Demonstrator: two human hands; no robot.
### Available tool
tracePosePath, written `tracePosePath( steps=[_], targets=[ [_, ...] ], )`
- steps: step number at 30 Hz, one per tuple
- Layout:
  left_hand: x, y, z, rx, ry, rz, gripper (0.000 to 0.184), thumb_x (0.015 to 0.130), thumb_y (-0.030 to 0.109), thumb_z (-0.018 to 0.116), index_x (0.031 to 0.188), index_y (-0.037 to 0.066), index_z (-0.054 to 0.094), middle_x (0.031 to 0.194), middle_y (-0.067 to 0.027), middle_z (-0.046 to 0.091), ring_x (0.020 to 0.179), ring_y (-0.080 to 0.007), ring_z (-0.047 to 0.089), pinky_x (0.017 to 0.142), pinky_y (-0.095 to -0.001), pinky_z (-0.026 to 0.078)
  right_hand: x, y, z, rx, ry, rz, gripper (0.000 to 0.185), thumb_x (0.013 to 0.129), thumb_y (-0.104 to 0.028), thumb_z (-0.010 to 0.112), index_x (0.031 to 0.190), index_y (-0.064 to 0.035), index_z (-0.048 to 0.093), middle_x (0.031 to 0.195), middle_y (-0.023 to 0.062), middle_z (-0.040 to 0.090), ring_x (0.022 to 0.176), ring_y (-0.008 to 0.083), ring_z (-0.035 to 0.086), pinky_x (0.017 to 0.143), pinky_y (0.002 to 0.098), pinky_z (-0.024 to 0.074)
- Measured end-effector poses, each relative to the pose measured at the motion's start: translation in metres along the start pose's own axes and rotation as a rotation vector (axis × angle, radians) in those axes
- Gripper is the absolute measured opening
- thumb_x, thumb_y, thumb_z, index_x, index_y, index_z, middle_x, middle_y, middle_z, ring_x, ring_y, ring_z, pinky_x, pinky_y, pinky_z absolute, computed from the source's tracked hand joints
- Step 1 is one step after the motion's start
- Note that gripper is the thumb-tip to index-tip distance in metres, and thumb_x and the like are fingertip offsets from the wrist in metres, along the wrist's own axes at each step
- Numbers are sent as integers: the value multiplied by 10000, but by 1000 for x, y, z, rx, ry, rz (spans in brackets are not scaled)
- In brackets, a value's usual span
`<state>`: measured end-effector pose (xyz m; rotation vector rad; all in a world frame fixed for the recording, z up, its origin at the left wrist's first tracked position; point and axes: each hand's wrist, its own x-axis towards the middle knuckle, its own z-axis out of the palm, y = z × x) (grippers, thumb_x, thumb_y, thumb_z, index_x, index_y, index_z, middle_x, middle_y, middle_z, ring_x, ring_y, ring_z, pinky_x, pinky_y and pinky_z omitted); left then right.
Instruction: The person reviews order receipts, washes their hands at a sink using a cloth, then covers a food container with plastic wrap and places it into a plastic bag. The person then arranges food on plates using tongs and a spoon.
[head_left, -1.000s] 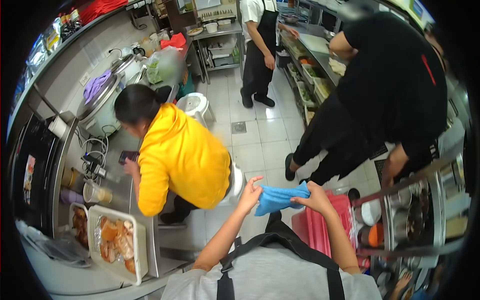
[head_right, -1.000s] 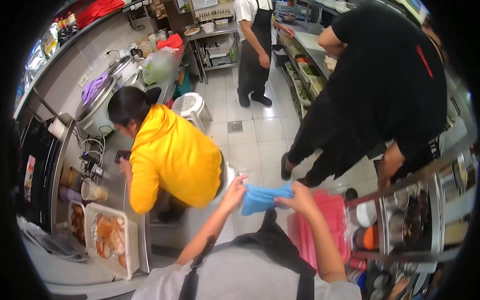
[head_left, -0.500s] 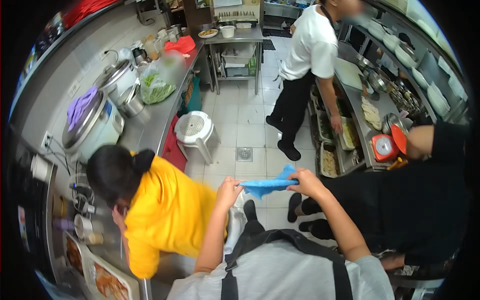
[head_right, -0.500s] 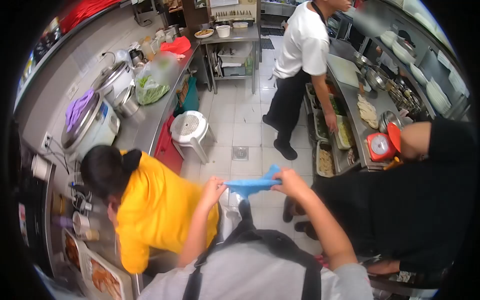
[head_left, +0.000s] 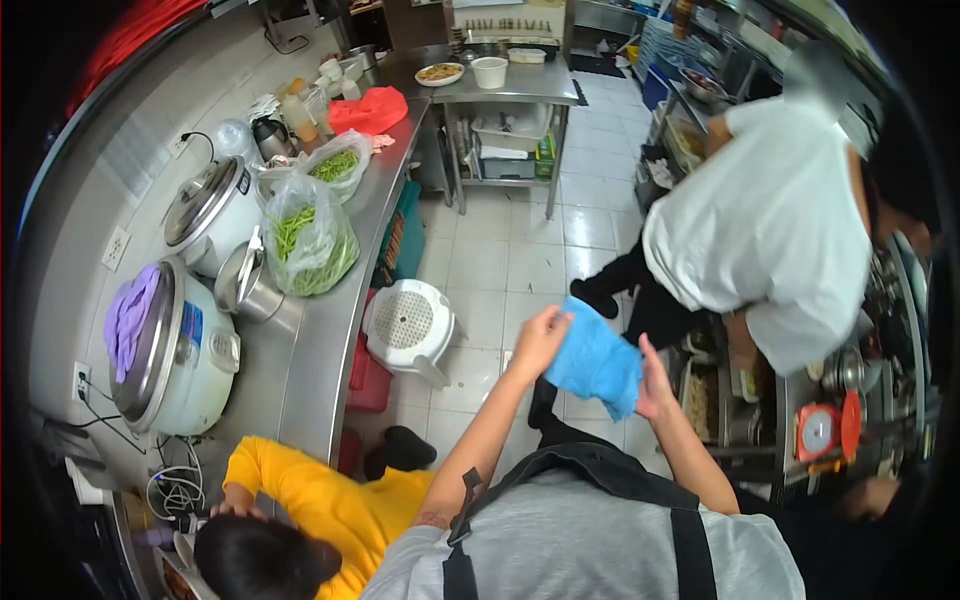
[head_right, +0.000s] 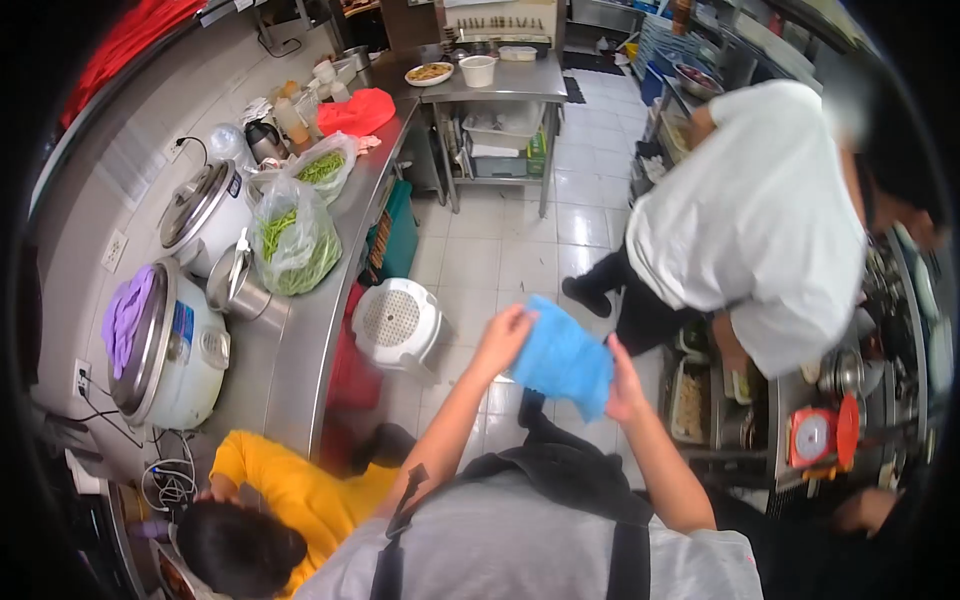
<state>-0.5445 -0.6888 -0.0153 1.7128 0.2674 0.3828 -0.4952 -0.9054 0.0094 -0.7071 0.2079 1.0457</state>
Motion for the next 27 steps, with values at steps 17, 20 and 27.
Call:
tracePosePath(
  steps=[17, 20, 27],
  targets=[
    [240, -106, -231, -166, 149, -601, 433, 937, 250, 534, 1317, 49, 480, 1133, -75, 616, 1023, -145, 569, 919, -286, 422, 532, -242, -1, -834, 248, -237, 352, 868, -64, 507, 1218, -21, 515, 929, 87, 620, 825, 180, 610, 731, 333, 518],
    [291, -94, -285, -62, 113, -464, 414, 940, 235, 522, 1305, 42, 490, 1108, -67, 625, 1011, -139, 574, 917, -284, 421, 612, -291, 15, -1046, 179, -294, 379, 866, -20, 477, 1243, -17, 519, 1004, 87, 622, 872, 168, 601, 769, 302, 500],
    [501, -43, -449, 331, 436, -202, 319, 847, 175, 613, 1135, 38, 625, 986, -100, 669, 955, -171, 600, 882, -320, 442, 733, -336, 148, -1087, -39, -394, 395, 839, 27, 487, 1228, -23, 540, 1080, 90, 610, 898, 163, 592, 827, 281, 474]
  ],
)
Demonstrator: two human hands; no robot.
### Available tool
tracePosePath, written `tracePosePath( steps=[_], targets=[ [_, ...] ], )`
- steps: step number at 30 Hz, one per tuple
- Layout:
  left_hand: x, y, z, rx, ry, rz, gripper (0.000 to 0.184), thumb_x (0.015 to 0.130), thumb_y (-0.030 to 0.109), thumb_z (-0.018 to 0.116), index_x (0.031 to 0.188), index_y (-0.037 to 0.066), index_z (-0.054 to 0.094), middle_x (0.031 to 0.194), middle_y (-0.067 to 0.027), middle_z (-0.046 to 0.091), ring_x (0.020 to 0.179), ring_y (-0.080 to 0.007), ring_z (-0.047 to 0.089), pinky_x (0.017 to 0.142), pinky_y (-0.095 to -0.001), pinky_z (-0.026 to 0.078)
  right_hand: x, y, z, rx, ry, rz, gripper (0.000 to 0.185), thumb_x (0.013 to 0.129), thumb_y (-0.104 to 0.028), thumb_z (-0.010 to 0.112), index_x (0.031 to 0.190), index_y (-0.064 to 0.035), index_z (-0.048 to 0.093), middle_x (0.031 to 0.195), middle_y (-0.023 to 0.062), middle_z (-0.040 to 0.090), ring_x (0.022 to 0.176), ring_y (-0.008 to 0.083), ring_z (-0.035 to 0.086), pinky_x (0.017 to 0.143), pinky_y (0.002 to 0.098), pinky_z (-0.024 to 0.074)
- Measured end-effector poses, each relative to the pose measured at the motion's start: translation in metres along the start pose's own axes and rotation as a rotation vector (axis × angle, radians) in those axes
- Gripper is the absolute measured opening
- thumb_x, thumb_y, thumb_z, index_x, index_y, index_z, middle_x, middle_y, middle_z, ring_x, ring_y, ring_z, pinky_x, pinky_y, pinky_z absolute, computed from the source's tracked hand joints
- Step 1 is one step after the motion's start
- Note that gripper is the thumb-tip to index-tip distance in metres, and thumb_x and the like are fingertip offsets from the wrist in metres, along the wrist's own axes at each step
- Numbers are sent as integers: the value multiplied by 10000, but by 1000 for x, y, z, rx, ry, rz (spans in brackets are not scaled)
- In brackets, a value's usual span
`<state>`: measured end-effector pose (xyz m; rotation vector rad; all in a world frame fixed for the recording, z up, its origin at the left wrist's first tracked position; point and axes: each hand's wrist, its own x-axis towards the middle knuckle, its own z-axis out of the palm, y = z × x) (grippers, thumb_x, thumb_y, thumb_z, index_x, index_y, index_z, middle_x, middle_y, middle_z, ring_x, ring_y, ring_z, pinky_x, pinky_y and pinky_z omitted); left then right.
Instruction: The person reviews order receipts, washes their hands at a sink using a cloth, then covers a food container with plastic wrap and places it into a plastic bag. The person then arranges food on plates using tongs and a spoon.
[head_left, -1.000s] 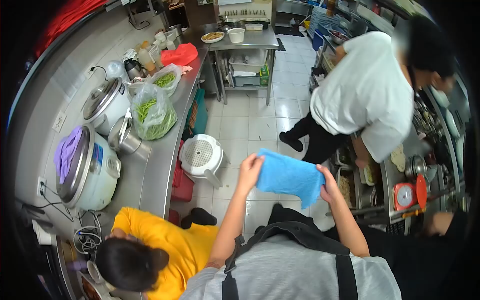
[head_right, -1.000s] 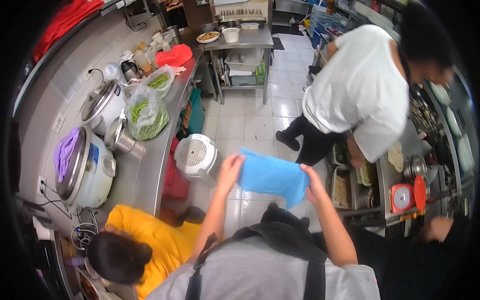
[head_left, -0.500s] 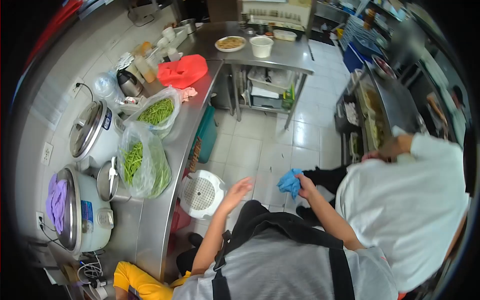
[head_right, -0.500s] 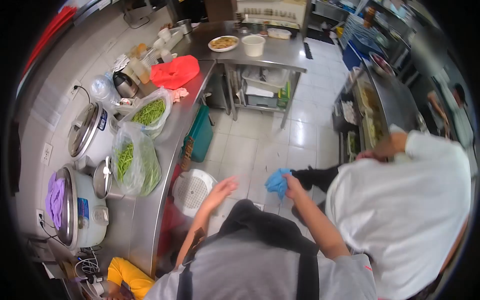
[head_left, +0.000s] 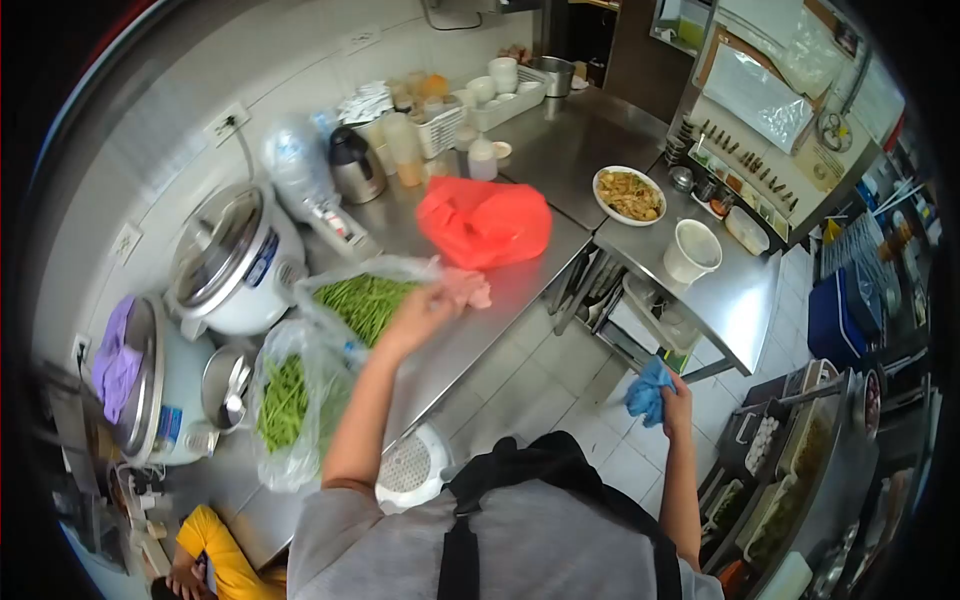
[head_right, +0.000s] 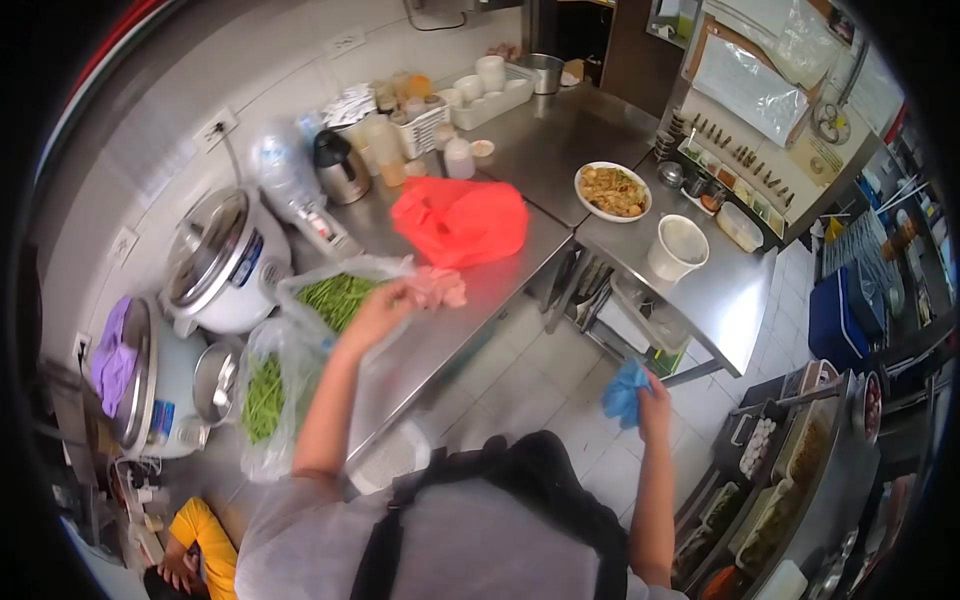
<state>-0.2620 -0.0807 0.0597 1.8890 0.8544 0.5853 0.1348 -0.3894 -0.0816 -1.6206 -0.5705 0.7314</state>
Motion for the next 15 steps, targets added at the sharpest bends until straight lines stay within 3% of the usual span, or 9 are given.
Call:
tracePosePath(
  steps=[2, 4, 5, 6, 9, 13, 15],
  targets=[
    [62, 7, -20, 3, 152, 44, 316, 804, 192, 653, 1082, 43, 653, 977, -112, 679, 930, -234, 627, 851, -336, 459, 51, -17, 25, -35, 2, -82, 420, 810, 42, 525, 1219, -54, 524, 1072, 90, 605, 941, 157, 577, 839, 266, 454],
    [104, 13, -43, 423, 401, -31, 340, 773, 202, 684, 1074, 47, 651, 988, -152, 668, 934, -290, 633, 832, -348, 471, 110, -29, 54, -128, -19, 4, 403, 802, 35, 540, 1191, -68, 523, 1064, 87, 606, 951, 158, 574, 842, 264, 449],
    [121, 1, -56, 447, 497, 39, 361, 760, 208, 698, 1082, 53, 646, 984, -168, 658, 926, -311, 629, 827, -358, 474, 132, -33, 64, -189, -53, 52, 395, 798, 32, 547, 1177, -75, 523, 1060, 85, 606, 956, 159, 573, 843, 264, 446],
    [140, -13, -75, 478, 609, 118, 383, 746, 214, 712, 1090, 59, 642, 980, -185, 648, 918, -332, 626, 822, -368, 477, 156, -41, 77, -259, -116, -39, 380, 805, 28, 550, 1170, -73, 525, 1054, 82, 604, 939, 154, 571, 834, 265, 448],
    [171, -37, -142, 723, 829, 9, 497, 711, 210, 736, 1171, 96, 586, 1080, -176, 582, 951, -331, 598, 816, -388, 482, 233, -83, 124, -422, -295, -366, 336, 826, 18, 558, 1150, -66, 533, 1038, 73, 599, 889, 139, 566, 807, 270, 452],
    [195, -52, -244, 1209, 1071, -202, 720, 640, 212, 786, 1283, 157, 468, 1248, -155, 462, 1065, -340, 529, 824, -419, 491, 318, -127, 185, -229, -429, -512, 311, 839, -22, 576, 1148, -47, 548, 1032, 96, 618, 961, 157, 568, 884, 290, 428],
    [207, -40, -284, 1370, 1068, -274, 809, 607, 232, 809, 1319, 176, 431, 1278, -140, 443, 1120, -330, 500, 829, -432, 491, 342, -146, 202, -545, -419, -594, 418, 833, -82, 616, 1235, -47, 506, 1161, 142, 564, 1076, 223, 537, 945, 327, 403]
  ],
)
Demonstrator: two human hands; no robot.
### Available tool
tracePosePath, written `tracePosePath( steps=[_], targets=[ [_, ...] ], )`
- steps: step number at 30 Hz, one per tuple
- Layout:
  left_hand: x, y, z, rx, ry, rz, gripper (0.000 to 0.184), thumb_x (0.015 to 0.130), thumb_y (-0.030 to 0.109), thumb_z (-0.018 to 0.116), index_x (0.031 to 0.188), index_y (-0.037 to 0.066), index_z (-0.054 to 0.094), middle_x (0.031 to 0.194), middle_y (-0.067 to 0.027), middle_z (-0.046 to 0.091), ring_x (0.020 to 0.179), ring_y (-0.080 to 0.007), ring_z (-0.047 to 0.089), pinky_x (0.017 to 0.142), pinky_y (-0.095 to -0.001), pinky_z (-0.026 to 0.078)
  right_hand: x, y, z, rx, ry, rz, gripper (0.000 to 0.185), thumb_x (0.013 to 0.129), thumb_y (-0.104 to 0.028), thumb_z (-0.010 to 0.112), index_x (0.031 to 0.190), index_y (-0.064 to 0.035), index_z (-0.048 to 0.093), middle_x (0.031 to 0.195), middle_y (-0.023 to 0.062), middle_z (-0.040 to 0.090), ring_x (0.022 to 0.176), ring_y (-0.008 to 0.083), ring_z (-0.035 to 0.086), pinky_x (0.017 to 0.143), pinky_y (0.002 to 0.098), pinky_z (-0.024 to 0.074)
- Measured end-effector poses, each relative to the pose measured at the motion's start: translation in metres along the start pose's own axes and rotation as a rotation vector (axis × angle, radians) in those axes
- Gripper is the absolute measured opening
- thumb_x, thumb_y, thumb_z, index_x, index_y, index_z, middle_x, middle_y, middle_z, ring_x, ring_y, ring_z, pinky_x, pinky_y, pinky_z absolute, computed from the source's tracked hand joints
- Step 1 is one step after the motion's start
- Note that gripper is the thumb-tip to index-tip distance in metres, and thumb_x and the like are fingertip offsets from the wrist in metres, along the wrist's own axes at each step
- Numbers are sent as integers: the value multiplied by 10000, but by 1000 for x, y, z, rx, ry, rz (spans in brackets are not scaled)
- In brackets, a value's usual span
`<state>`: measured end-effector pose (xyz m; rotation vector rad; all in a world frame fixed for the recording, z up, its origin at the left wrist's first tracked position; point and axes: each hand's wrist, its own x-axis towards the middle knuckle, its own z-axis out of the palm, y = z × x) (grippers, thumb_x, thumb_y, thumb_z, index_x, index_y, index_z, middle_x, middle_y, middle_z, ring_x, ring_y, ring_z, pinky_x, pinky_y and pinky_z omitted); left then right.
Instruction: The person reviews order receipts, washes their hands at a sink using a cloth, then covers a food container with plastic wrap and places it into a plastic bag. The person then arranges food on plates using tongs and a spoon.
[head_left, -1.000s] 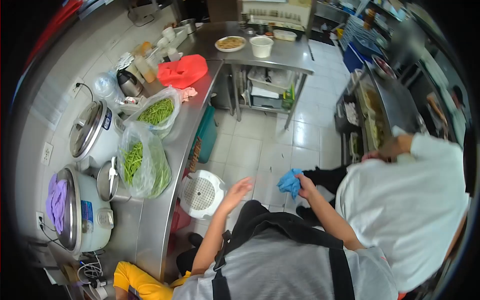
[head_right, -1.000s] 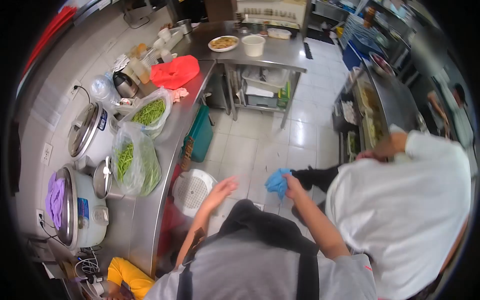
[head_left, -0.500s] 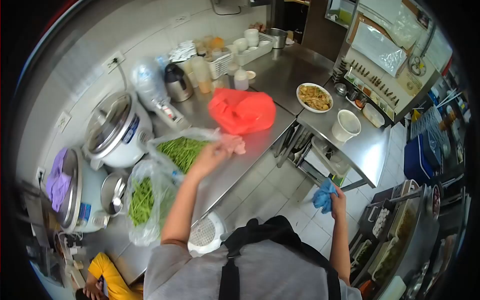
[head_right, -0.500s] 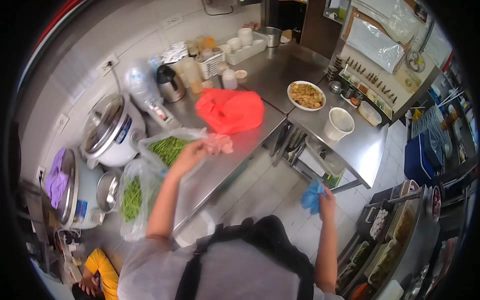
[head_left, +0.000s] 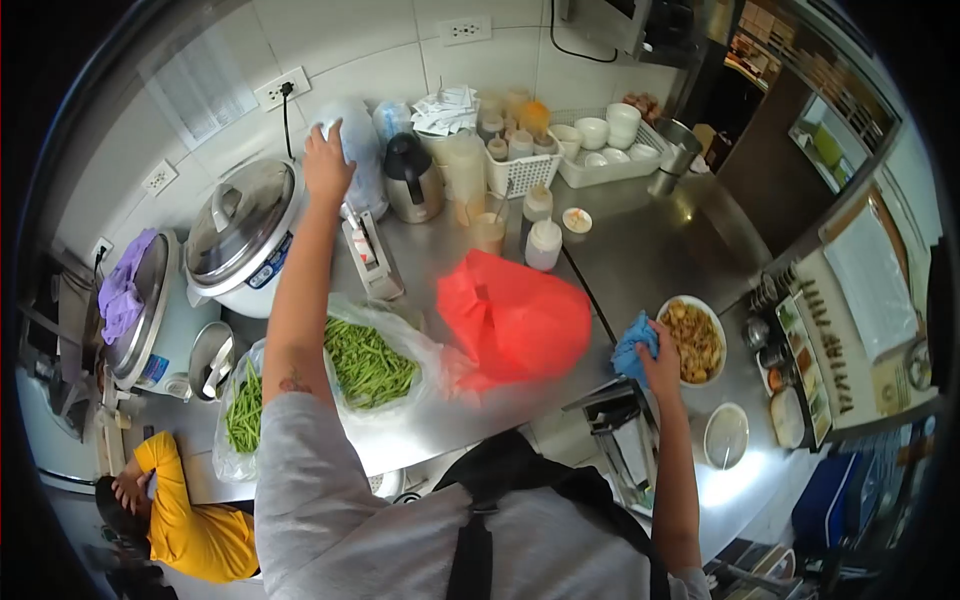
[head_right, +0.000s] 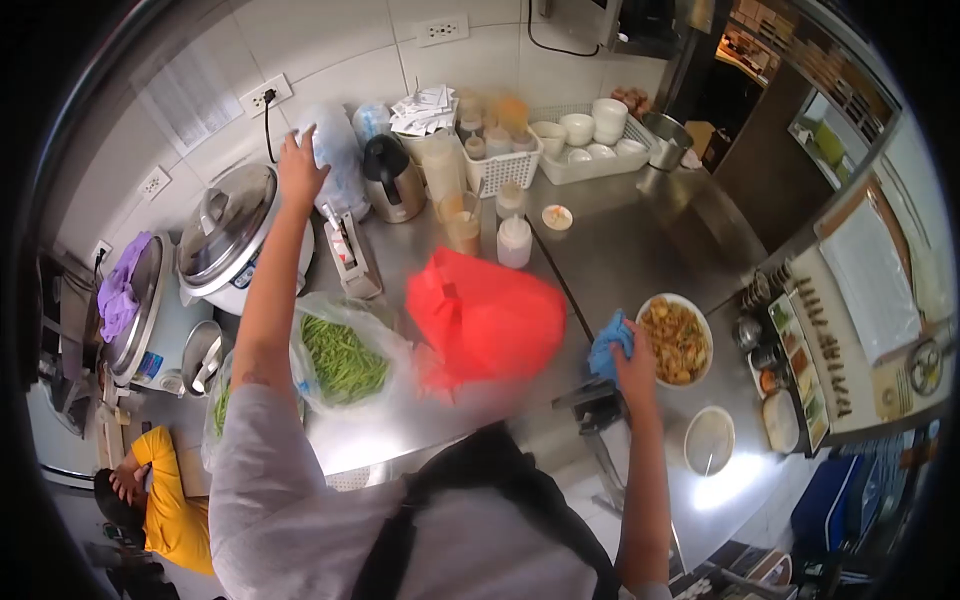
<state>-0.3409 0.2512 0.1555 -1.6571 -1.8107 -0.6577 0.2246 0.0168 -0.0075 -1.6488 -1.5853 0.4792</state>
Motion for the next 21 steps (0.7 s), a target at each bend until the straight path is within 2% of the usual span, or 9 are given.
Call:
tracePosePath(
  steps=[2, 4, 8, 9, 10, 12, 16, 19, 21],
  targets=[
    [30, -5, 8, 121, -31, -29, 900, 580, 255, 828, 1359, 196, 381, 1312, -126, 417, 1173, -319, 464, 831, -444, 490, 20, 5, 3, -376, 12, -108, 474, 828, -118, 640, 1271, -49, 485, 1235, 161, 522, 1143, 261, 510, 973, 346, 388],
    [46, -12, 28, 205, -126, -121, 992, 561, 281, 841, 1402, 216, 319, 1349, -112, 383, 1226, -309, 423, 829, -455, 489, 24, 8, 9, -202, -11, -28, 521, 817, -157, 668, 1291, -52, 480, 1305, 163, 475, 1196, 307, 476, 988, 356, 382],
    [83, -42, 45, -56, -339, -116, 657, 573, 309, 840, 1173, 153, 622, 1162, -95, 591, 1021, -282, 598, 783, -393, 515, -11, 14, 17, -60, 57, 68, 482, 822, -94, 655, 1274, -46, 495, 1243, 129, 528, 1115, 269, 532, 925, 360, 442],
    [86, -43, 43, -38, -164, -27, 392, 633, 321, 799, 967, 134, 715, 939, -102, 672, 849, -284, 650, 725, -376, 521, -20, 10, 18, 87, 46, 235, 436, 830, -91, 649, 1243, -48, 516, 1236, 148, 530, 1105, 285, 538, 926, 370, 439],
    [96, -45, 41, -52, -123, -13, 351, 662, 325, 776, 953, 138, 717, 904, -105, 674, 830, -289, 650, 707, -381, 519, -26, 0, 17, 234, 18, 410, 391, 838, -87, 644, 1212, -51, 537, 1230, 166, 533, 1095, 301, 543, 926, 380, 436],
    [97, -43, 24, -88, -72, 8, 278, 720, 334, 730, 924, 145, 721, 833, -110, 677, 791, -298, 651, 670, -391, 514, -25, -8, 22, 308, -39, 411, 335, 826, -55, 641, 1153, -41, 571, 1168, 150, 567, 1050, 272, 570, 882, 359, 457],
    [122, -26, -30, -253, 317, -23, 188, 808, 310, 657, 882, 140, 694, 810, -103, 672, 749, -317, 640, 614, -379, 494, 33, -42, 21, 33, 35, -80, 228, 813, -18, 624, 1041, -25, 627, 1030, 127, 623, 980, 247, 604, 835, 330, 467],
    [146, -8, -60, -558, 370, 49, 194, 848, 304, 607, 951, 151, 668, 865, -98, 675, 809, -305, 646, 692, -409, 493, 72, -147, 7, 70, 73, -186, 182, 819, -17, 600, 995, -32, 642, 980, 127, 643, 932, 269, 617, 817, 334, 466],
    [152, -23, -19, -237, -17, 189, 201, 872, 302, 562, 980, 163, 657, 928, -92, 676, 879, -294, 643, 764, -445, 477, 79, -175, 14, 119, 29, -253, 179, 822, -20, 591, 992, -39, 644, 986, 134, 642, 925, 286, 615, 822, 341, 467]
  ],
)
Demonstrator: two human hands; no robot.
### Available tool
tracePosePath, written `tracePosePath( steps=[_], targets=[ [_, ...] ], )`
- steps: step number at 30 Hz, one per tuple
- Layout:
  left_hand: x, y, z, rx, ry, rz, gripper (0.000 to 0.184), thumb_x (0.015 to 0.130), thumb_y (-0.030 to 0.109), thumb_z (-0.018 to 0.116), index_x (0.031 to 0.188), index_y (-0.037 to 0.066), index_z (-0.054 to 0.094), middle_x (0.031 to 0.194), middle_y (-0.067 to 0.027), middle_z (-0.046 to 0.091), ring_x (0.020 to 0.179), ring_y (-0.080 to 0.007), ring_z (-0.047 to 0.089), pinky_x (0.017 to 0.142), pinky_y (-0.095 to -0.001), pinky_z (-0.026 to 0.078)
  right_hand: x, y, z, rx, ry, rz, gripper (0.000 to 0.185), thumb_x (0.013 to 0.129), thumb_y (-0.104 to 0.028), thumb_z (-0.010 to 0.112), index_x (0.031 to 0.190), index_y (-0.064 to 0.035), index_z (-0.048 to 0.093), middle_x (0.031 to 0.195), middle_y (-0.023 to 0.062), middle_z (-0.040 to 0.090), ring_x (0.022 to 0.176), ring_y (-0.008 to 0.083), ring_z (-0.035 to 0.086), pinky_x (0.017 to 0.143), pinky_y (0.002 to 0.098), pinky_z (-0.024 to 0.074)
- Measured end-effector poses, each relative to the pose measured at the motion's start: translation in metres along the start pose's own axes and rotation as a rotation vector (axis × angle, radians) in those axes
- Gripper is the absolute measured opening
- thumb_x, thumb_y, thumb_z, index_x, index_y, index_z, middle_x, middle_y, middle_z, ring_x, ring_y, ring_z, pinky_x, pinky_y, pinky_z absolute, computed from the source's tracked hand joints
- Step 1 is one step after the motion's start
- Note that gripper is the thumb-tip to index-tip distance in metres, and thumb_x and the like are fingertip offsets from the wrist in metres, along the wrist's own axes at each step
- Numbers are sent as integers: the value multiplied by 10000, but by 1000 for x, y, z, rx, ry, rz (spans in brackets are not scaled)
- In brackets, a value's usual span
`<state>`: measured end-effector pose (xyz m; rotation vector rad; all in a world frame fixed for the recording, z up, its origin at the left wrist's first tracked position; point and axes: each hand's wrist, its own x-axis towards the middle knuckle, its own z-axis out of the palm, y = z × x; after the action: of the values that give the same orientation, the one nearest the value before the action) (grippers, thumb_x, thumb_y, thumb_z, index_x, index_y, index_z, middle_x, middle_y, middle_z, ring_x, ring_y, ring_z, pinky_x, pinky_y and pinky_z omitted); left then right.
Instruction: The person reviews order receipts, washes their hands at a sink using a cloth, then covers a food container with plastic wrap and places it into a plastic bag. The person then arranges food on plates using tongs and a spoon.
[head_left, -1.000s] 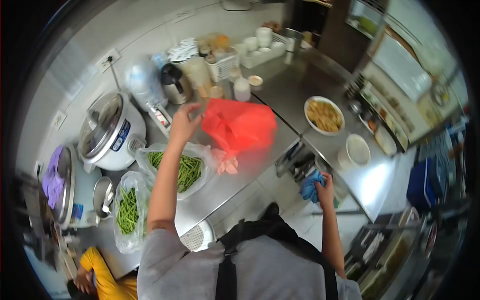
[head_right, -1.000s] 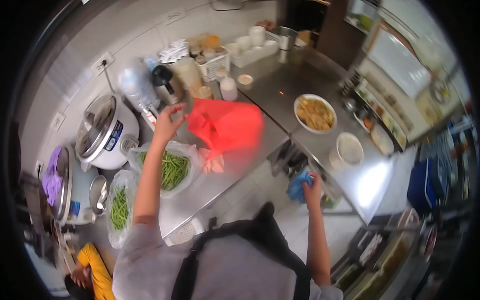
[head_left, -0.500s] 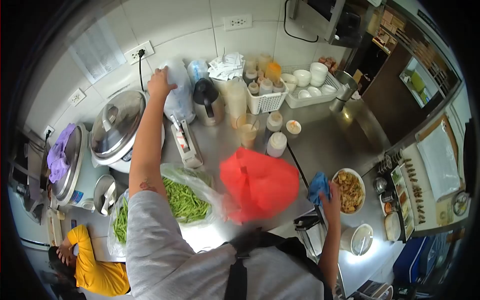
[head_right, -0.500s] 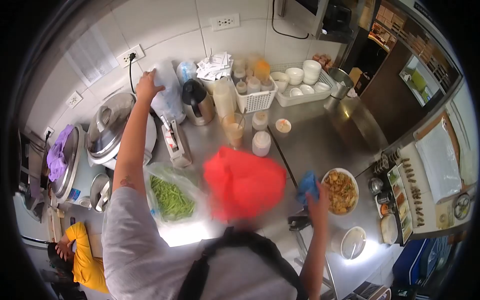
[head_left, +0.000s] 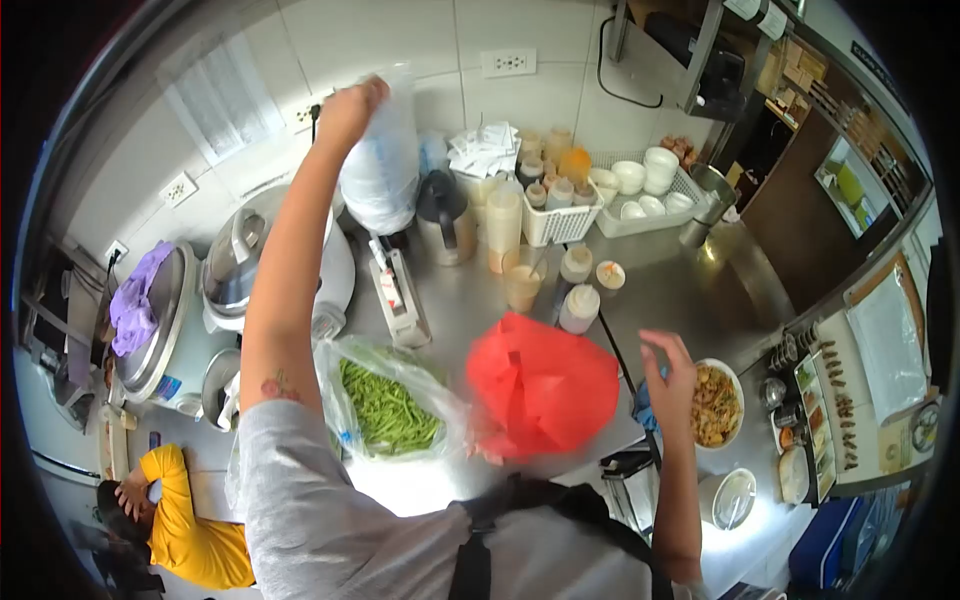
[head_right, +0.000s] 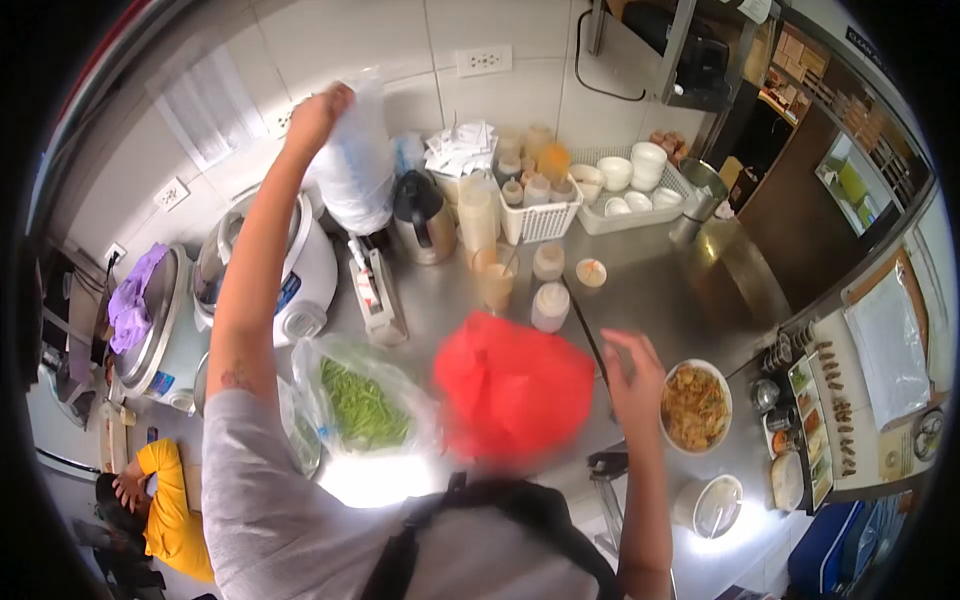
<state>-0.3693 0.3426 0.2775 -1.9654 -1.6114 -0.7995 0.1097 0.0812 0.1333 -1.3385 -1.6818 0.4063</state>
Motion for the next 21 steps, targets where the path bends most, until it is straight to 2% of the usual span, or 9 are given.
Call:
tracePosePath(
  steps=[2, 4, 7, 10, 11, 14, 15, 18, 21],
  targets=[
    [-22, -14, 29, 228, -330, -22, 216, 890, 296, 514, 1009, 173, 645, 995, -89, 671, 954, -283, 631, 833, -489, 451, -1, -8, 14, 34, -44, -94, 181, 817, -18, 590, 987, -46, 648, 984, 140, 639, 927, 292, 613, 826, 340, 467],
    [-25, -22, 48, 349, -443, -125, 228, 898, 287, 478, 1005, 172, 644, 1035, -125, 659, 1003, -293, 614, 858, -499, 445, -21, -5, 27, 24, -123, -164, 184, 808, -15, 598, 979, -52, 652, 971, 140, 640, 918, 296, 613, 812, 336, 473],
    [-18, -50, 45, 93, -213, -301, 245, 911, 286, 450, 1010, 157, 633, 992, -159, 659, 957, -319, 624, 823, -486, 466, -43, 2, 24, 79, -179, -137, 191, 795, -16, 617, 978, -58, 656, 952, 130, 646, 909, 284, 618, 799, 326, 477],
    [10, -9, -43, -180, 499, -217, 275, 957, 310, 427, 1025, 95, 584, 897, -221, 641, 846, -413, 608, 741, -477, 483, -59, 12, 9, 85, -99, -17, 198, 787, -18, 635, 981, -53, 657, 923, 111, 652, 904, 261, 620, 797, 314, 475],
    [22, 9, -80, -201, 536, -169, 295, 955, 318, 441, 1054, 74, 577, 952, -209, 646, 876, -399, 614, 745, -459, 491, -60, 12, 5, 72, -58, 21, 200, 785, -18, 640, 982, -49, 657, 913, 104, 653, 902, 252, 620, 798, 310, 473],
    [46, 30, -125, -561, 560, -87, 430, 967, 340, 450, 1166, -32, 534, 1115, -176, 611, 1040, -282, 556, 883, -358, 427, -37, -13, -9, 134, 80, 55, 249, 769, -16, 665, 1016, -40, 644, 936, 107, 646, 912, 233, 615, 813, 304, 467],
    [59, 36, -140, -728, 568, -51, 487, 973, 347, 448, 1208, -74, 517, 1169, -166, 591, 1106, -230, 524, 950, -317, 391, -23, -24, -12, 105, 102, -55, 285, 759, -26, 679, 1041, -46, 635, 975, 114, 635, 929, 242, 608, 820, 312, 467],
    [71, 64, -173, -1217, 355, -177, 405, 936, 321, 512, 1176, -3, 541, 1043, -50, 584, 908, -138, 507, 779, -294, 429, 4, -63, -13, -1, 171, -364, 438, 721, -71, 733, 1135, -70, 591, 1141, 136, 563, 1017, 284, 564, 860, 350, 462],
    [55, 123, -206, -1520, 166, -290, 313, 941, 225, 485, 1094, -33, 573, 1000, -128, 628, 900, -250, 610, 756, -389, 529, 34, -113, -7, -36, 207, -610, 622, 659, -152, 798, 1220, -96, 537, 1318, 153, 424, 1160, 347, 465, 934, 412, 434]
  ],
)
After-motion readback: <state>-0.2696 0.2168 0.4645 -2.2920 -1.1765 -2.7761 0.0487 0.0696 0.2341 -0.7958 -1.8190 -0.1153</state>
